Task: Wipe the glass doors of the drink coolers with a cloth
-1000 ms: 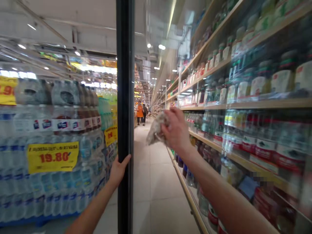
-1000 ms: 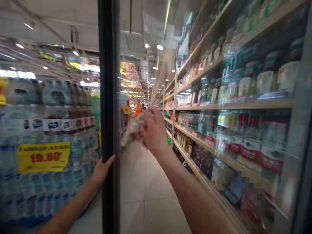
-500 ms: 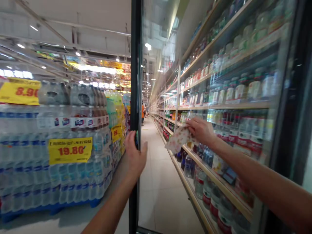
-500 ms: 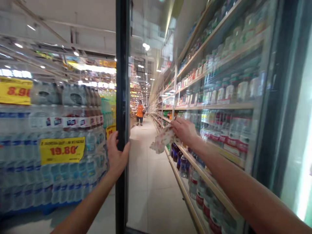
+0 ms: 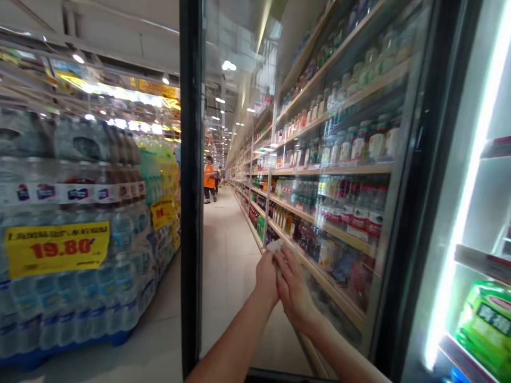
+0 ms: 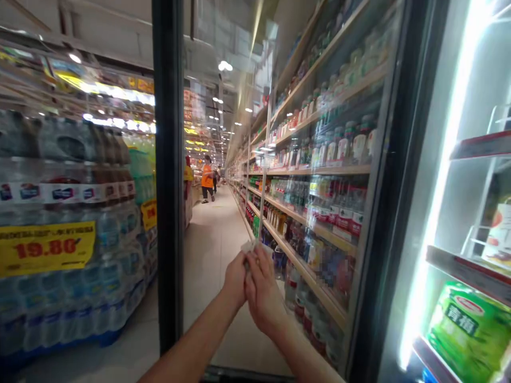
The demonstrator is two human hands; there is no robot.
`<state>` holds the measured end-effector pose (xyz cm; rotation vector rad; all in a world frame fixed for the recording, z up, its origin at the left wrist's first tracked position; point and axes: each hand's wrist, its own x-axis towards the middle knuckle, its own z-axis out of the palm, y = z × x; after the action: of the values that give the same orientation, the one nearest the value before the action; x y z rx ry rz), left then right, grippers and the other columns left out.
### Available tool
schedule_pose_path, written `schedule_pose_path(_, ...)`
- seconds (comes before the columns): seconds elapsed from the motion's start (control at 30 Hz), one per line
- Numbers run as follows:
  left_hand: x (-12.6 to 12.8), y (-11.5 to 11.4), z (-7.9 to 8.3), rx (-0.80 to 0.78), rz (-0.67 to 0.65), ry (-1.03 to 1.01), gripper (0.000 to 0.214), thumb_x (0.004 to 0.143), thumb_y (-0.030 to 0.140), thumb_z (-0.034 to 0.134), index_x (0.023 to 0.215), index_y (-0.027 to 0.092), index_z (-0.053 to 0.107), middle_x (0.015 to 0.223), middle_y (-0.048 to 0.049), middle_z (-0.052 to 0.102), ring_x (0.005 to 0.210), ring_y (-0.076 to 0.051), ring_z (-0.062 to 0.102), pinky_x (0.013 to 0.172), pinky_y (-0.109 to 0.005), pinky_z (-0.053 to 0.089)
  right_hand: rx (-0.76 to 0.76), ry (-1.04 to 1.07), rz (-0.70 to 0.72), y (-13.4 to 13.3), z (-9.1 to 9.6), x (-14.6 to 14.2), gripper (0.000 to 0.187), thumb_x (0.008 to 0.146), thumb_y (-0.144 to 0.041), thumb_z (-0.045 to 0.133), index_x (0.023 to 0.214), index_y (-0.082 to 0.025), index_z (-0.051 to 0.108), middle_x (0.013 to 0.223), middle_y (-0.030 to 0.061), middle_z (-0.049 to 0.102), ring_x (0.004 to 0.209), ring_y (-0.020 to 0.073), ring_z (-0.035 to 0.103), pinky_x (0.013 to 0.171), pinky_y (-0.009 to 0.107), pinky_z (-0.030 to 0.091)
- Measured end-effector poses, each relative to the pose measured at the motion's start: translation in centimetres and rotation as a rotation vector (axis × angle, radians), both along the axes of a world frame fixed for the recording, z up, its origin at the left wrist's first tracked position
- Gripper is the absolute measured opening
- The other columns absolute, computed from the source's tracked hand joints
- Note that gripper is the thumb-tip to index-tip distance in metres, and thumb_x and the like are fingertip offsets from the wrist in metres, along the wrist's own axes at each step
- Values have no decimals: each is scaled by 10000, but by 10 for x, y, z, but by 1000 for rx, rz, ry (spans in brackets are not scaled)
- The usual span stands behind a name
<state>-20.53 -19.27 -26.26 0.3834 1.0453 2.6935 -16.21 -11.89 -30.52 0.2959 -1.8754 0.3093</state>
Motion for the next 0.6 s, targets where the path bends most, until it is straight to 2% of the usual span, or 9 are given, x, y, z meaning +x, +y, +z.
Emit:
schedule_pose_path(0.07, 2, -7, 7, -20, -123, 44, 225, 654, 327, 632, 763, 131, 623, 813, -71, 685, 800, -185, 650, 801, -320, 500, 140, 15, 14, 5, 11, -8, 419, 880, -226, 398, 1292, -199, 466, 1317, 112, 482, 1256, 220, 415, 992, 424, 433)
schedule_pose_path(0.13, -1, -21, 24, -105, -187, 233, 297, 705, 347, 605, 924, 149, 631, 1020, -90, 672, 1007, -221, 613, 918, -363, 459, 251, 96, 42, 12, 55, -20, 403, 888, -201, 395, 1281, -217, 481, 1306, 94, 497, 1255, 202, 416, 1018, 412, 417)
schedule_pose_path(0.2, -11, -41, 45, -290, 7, 552, 383, 749, 337, 583, 1107, 201, 578, 1237, -69, 581, 1202, -230, 493, 1025, -401, 373, 308, 247, 12, 20, 109, -35, 399, 890, -184, 397, 1271, -252, 494, 1336, 60, 480, 1283, 195, 381, 1064, 418, 359)
schedule_pose_path(0.27, -29, -64, 59, -569, 441, 861, 470, 766, 287, 569, 1226, 221, 498, 1399, -67, 431, 1330, -238, 330, 1099, -451, 251, 279, 291, -155, 25, 141, -50, 414, 893, -195, 397, 1299, -237, 468, 1411, 64, 400, 1348, 226, 278, 1093, 466, 287)
schedule_pose_path(0.33, -50, -85, 58, -879, 839, 1039, 541, 768, 239, 557, 1291, 188, 429, 1475, -112, 298, 1382, -268, 199, 1115, -514, 163, 375, 250, -284, 27, 132, -62, 425, 889, -183, 396, 1310, -199, 453, 1434, 82, 370, 1374, 242, 219, 1101, 496, 232)
schedule_pose_path(0.4, -67, -99, 40, -1143, 1025, 1113, 561, 784, 220, 532, 1320, 145, 384, 1483, -167, 251, 1387, -303, 161, 1089, -562, 187, 609, 190, -288, 26, 91, -69, 432, 875, -150, 398, 1303, -170, 455, 1421, 87, 395, 1377, 220, 214, 1114, 469, 201)
schedule_pose_path(0.47, -77, -103, 14, -1285, 1071, 1216, 545, 816, 210, 484, 1339, 132, 351, 1474, -183, 263, 1385, -302, 171, 1066, -554, 253, 835, 180, -171, 26, 51, -69, 419, 866, -140, 403, 1272, -206, 483, 1395, 44, 441, 1360, 163, 257, 1128, 407, 189)
schedule_pose_path(0.5, -79, -101, 1, -1316, 1071, 1291, 534, 831, 199, 454, 1349, 136, 336, 1472, -178, 271, 1386, -288, 174, 1064, -538, 271, 871, 174, -146, 26, 40, -69, 416, 867, -144, 407, 1266, -226, 488, 1395, 31, 442, 1356, 147, 266, 1131, 399, 178)
schedule_pose_path(0.6, -81, -89, -26, -1341, 1074, 1447, 550, 840, 147, 397, 1379, 148, 286, 1467, -156, 294, 1391, -249, 165, 1076, -517, 268, 666, 183, -269, 29, 51, -68, 440, 865, -168, 430, 1299, -236, 454, 1428, 58, 391, 1370, 174, 240, 1133, 465, 105)
